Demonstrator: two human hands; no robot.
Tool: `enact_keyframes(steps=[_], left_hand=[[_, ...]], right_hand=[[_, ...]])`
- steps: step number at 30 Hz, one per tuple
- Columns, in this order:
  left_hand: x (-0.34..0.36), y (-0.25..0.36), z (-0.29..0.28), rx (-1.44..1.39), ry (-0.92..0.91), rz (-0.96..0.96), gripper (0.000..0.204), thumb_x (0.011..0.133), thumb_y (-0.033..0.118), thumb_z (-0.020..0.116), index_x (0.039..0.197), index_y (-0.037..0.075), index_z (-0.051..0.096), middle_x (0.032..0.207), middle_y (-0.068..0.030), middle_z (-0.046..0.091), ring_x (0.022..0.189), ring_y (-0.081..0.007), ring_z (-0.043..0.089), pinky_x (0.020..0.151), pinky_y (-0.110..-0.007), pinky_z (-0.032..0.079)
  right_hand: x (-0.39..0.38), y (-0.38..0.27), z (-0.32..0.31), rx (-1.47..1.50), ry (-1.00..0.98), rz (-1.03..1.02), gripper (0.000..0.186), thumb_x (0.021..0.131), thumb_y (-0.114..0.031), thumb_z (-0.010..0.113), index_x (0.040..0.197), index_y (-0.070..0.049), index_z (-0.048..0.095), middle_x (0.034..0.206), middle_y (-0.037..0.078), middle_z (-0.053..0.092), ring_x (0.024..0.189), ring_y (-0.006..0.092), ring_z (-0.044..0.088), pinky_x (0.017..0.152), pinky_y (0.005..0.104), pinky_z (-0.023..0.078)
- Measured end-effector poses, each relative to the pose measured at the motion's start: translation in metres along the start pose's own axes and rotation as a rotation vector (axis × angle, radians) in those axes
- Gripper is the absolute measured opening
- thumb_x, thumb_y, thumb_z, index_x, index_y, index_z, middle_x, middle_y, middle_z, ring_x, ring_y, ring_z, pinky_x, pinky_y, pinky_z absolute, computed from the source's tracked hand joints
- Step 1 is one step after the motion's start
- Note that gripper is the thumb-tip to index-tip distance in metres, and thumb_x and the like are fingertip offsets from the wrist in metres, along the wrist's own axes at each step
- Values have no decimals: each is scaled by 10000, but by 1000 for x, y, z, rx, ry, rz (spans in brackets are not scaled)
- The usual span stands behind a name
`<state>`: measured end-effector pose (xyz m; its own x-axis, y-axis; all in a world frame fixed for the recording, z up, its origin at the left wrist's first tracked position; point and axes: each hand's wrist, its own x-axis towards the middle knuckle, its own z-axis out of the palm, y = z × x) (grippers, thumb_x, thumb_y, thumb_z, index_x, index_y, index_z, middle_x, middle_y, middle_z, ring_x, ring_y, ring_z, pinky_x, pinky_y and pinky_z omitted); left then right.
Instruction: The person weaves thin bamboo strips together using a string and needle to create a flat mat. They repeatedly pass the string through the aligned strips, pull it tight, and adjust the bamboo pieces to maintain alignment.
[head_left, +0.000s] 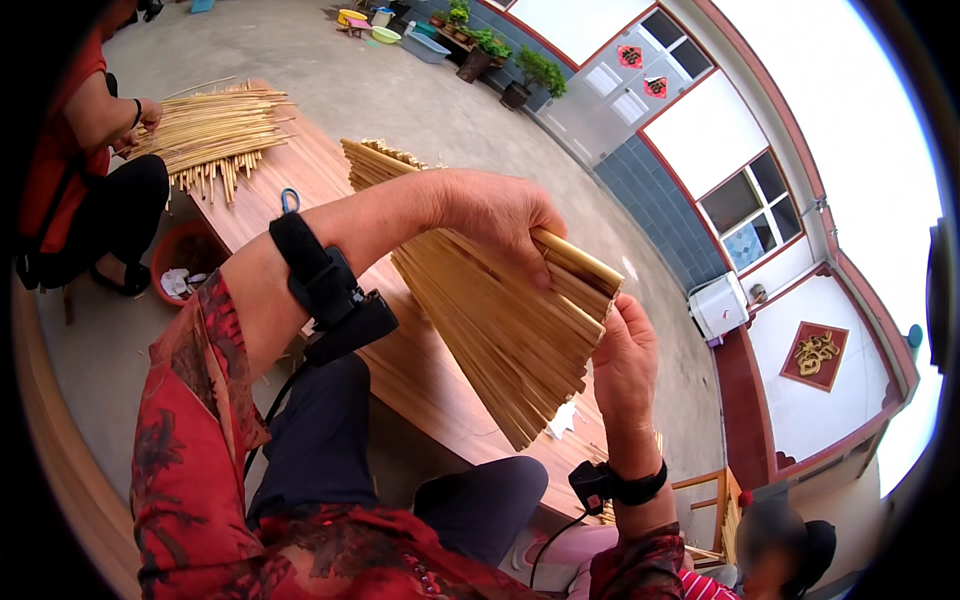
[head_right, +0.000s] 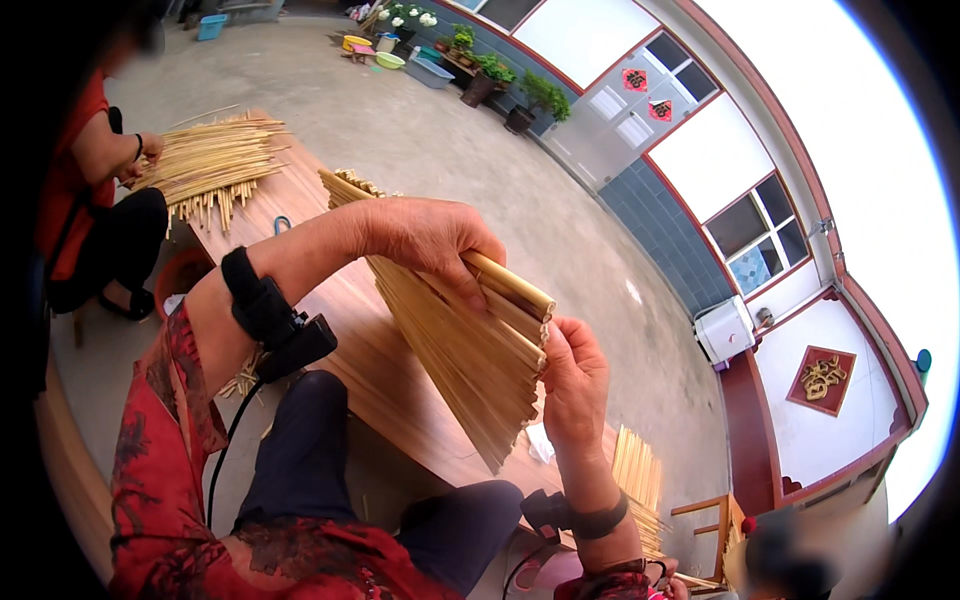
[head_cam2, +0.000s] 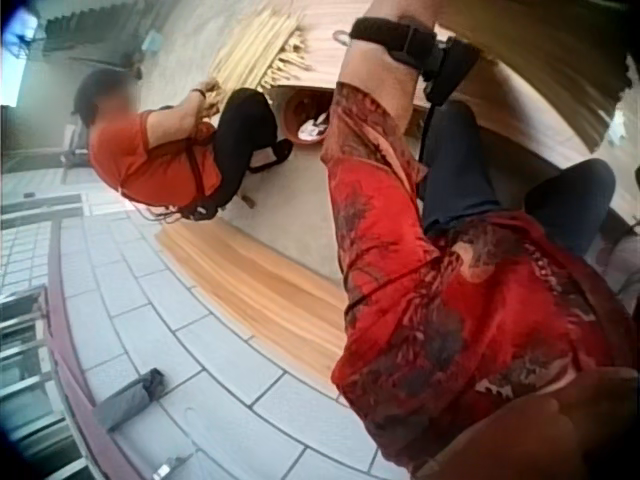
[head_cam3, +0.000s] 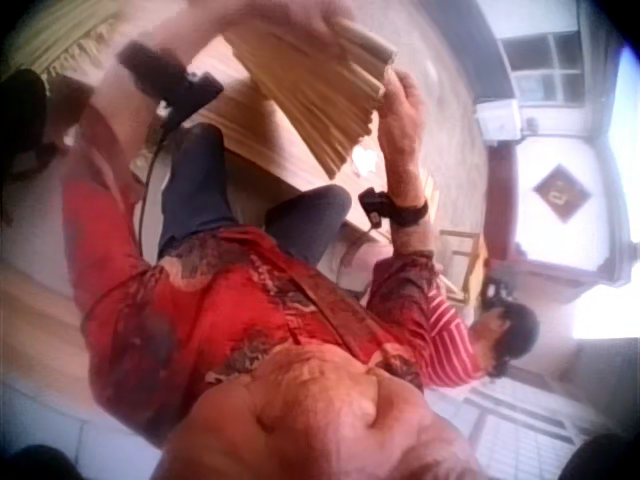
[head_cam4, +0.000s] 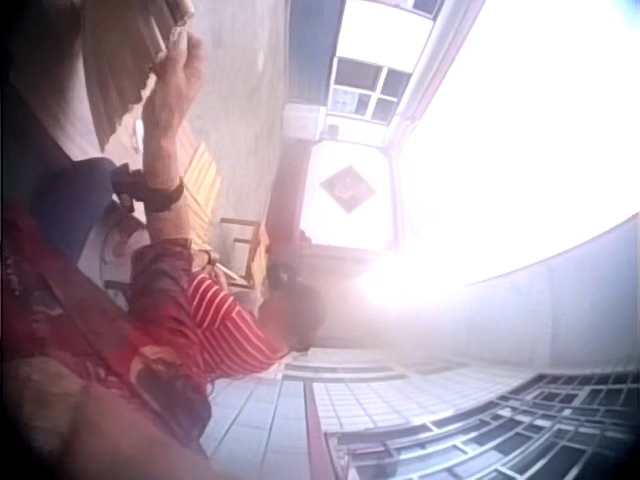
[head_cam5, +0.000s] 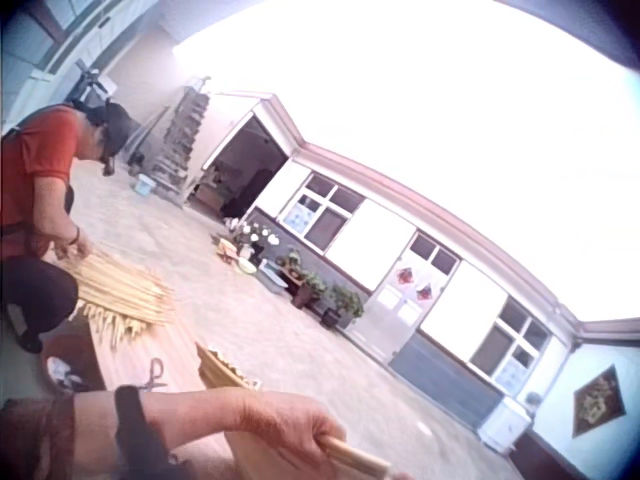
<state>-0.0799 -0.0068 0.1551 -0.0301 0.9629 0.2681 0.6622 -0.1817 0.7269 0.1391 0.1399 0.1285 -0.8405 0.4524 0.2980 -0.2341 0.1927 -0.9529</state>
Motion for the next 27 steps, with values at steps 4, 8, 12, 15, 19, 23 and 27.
enact_keyframes(steps=[4,8,12,15,19,23,27], left_hand=[[6,-3,-17,19,-32,30,357,751,157,788,1075,33,702,917,-82,731,844,-150,660,783,-297,515],[25,-18,-9,-33,-55,113,347,747,102,757,1078,17,695,922,-86,729,856,-142,653,787,-288,512],[20,-15,-13,-20,-32,116,346,748,82,744,1082,9,691,928,-84,727,853,-141,645,788,-285,509],[20,-17,-10,-26,-18,95,349,751,80,738,1090,12,691,930,-79,725,852,-137,640,791,-283,506],[18,-24,-10,-54,52,160,357,732,114,748,1072,14,702,888,-97,728,815,-162,650,767,-300,512],[18,-29,-7,-94,51,160,365,748,145,750,1088,19,700,898,-95,729,826,-152,649,776,-296,514],[13,-24,-5,-97,96,156,366,759,171,750,1095,32,703,907,-96,730,833,-145,649,788,-293,514]], right_hand=[[-6,-2,7,5,22,-247,119,989,-121,585,1051,-29,628,1056,51,634,955,119,584,818,259,469],[-7,3,-4,-485,33,-466,59,927,-41,643,976,-14,663,1044,72,639,983,165,583,840,267,457],[5,-4,7,-686,30,-575,79,867,39,672,935,-1,675,968,97,641,950,187,580,807,263,458],[6,-4,7,-726,51,-574,84,861,42,678,936,3,674,952,98,639,931,188,582,784,265,461],[6,-7,14,-732,58,-584,80,857,35,689,931,5,675,914,96,632,913,184,582,758,263,460],[7,-7,16,-724,63,-566,70,859,26,694,923,2,679,890,89,626,900,180,580,742,258,457],[3,-10,24,-708,62,-529,67,860,19,695,923,-2,687,885,88,627,899,172,585,741,252,458]])
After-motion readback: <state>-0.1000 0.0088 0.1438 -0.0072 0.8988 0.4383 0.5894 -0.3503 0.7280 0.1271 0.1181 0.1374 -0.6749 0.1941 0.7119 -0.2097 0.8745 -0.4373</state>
